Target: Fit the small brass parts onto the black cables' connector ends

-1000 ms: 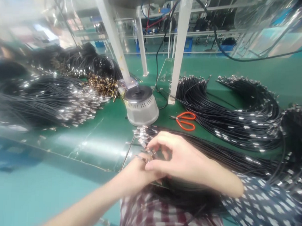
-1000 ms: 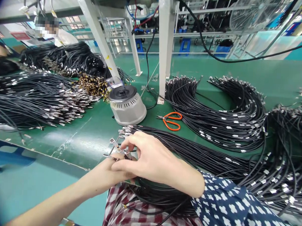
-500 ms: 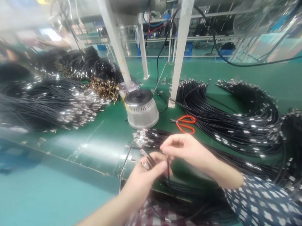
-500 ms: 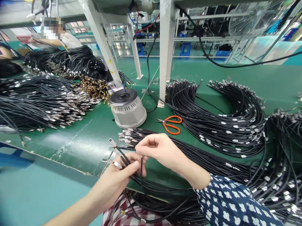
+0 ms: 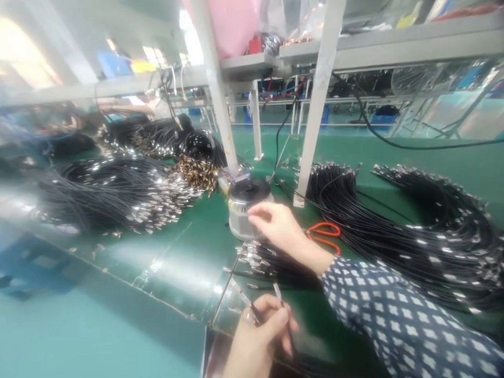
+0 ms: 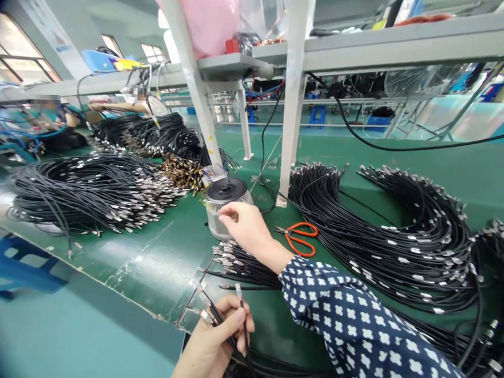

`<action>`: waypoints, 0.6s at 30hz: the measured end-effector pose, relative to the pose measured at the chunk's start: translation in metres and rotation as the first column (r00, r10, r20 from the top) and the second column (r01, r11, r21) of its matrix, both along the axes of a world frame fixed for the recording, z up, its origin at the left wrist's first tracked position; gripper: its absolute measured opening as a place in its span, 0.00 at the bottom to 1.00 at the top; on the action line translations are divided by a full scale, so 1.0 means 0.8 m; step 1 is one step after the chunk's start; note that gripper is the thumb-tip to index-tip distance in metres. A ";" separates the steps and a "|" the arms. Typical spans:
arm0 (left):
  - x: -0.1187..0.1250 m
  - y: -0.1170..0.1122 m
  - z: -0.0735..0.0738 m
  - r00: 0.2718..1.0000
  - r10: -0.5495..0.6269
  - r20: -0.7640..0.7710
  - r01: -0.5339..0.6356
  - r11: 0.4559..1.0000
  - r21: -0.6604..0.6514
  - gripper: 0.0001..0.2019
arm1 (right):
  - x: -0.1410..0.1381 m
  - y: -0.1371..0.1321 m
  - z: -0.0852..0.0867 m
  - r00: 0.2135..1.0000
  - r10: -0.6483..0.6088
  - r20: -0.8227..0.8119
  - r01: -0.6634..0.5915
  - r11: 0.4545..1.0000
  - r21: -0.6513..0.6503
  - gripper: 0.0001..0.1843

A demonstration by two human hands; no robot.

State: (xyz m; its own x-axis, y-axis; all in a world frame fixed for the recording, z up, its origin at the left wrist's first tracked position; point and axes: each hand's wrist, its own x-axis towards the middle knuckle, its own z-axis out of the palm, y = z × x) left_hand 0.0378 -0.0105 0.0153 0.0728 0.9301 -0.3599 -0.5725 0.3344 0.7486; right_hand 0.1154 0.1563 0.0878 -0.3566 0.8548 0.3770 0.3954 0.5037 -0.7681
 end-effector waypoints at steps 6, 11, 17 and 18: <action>-0.003 0.003 -0.022 0.999 0.013 0.050 -0.013 1.000 -0.005 0.17 | -0.023 0.031 0.007 0.938 -0.226 0.265 0.117 0.922 0.370 0.17; -0.001 0.004 -0.031 0.995 0.011 0.096 -0.011 1.000 -0.004 0.17 | -0.010 0.057 0.011 0.831 -0.299 0.468 0.012 0.852 0.523 0.30; -0.001 0.009 -0.040 0.991 0.001 0.133 -0.002 1.000 0.009 0.15 | -0.010 0.060 0.023 0.767 -0.282 0.576 -0.148 0.795 0.588 0.34; -0.001 0.010 -0.042 0.991 0.000 0.137 -0.001 1.000 0.013 0.15 | -0.012 0.057 0.022 0.769 -0.280 0.574 -0.159 0.787 0.596 0.33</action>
